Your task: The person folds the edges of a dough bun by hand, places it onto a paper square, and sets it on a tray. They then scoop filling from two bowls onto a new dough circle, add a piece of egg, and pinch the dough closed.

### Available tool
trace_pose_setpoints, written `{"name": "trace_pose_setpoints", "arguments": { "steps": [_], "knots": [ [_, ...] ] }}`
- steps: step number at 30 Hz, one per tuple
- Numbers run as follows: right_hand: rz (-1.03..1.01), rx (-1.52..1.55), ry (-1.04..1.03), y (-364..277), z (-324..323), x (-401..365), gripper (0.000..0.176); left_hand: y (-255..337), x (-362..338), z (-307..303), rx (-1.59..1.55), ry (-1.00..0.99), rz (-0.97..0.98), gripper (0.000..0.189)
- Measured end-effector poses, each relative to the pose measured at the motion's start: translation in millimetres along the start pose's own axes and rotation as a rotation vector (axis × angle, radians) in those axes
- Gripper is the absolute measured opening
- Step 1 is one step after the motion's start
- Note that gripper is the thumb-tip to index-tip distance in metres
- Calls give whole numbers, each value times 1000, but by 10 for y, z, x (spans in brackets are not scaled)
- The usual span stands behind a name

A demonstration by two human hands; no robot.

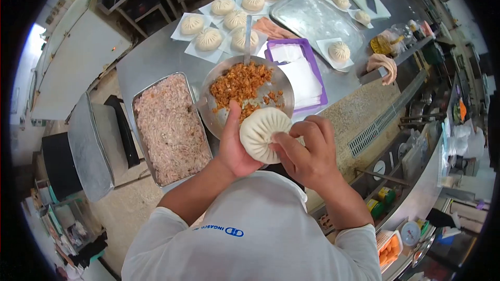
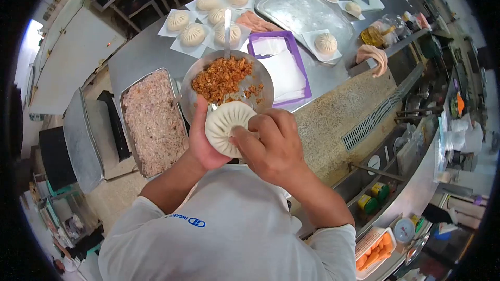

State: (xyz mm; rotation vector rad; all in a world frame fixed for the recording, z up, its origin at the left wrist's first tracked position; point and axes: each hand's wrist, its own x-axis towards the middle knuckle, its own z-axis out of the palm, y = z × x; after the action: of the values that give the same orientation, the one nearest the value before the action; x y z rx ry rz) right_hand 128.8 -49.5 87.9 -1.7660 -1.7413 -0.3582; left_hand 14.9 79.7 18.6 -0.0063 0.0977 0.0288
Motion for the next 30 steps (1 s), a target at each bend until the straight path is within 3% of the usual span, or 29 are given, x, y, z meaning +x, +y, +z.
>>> {"name": "trace_pose_setpoints", "arguments": {
  "steps": [1,2,5,7,14,15,18,24,28,29,30],
  "knots": [
    [8,-22,17,93,22,47,30,33,91,-51,-44,-125,0,99],
    [-9,-9,28,192,29,89,30,53,156,-21,-30,-125,19,99],
    [-61,83,-2,496,55,133,24,-3,311,34,-1,27,140,99],
    [-112,173,-70,763,121,152,20,-64,489,34,46,244,214,98],
    [-411,459,-137,1552,-131,359,20,-556,1007,72,-51,140,530,100],
    [-469,482,-131,1632,-153,390,23,-635,1067,178,-34,216,600,100],
    [-525,547,-50,1702,-191,471,24,-816,1078,266,-16,85,762,96],
    [-771,651,-120,1480,-101,556,22,-1081,980,307,-10,216,1109,95],
    [-839,709,-242,1424,102,540,15,-1140,915,270,-52,289,1157,93],
    [-830,703,-275,1414,122,537,13,-1150,924,83,-43,175,1137,93],
    [-861,734,-290,1383,145,552,13,-1155,883,64,-54,182,1182,93]
  ]
}}
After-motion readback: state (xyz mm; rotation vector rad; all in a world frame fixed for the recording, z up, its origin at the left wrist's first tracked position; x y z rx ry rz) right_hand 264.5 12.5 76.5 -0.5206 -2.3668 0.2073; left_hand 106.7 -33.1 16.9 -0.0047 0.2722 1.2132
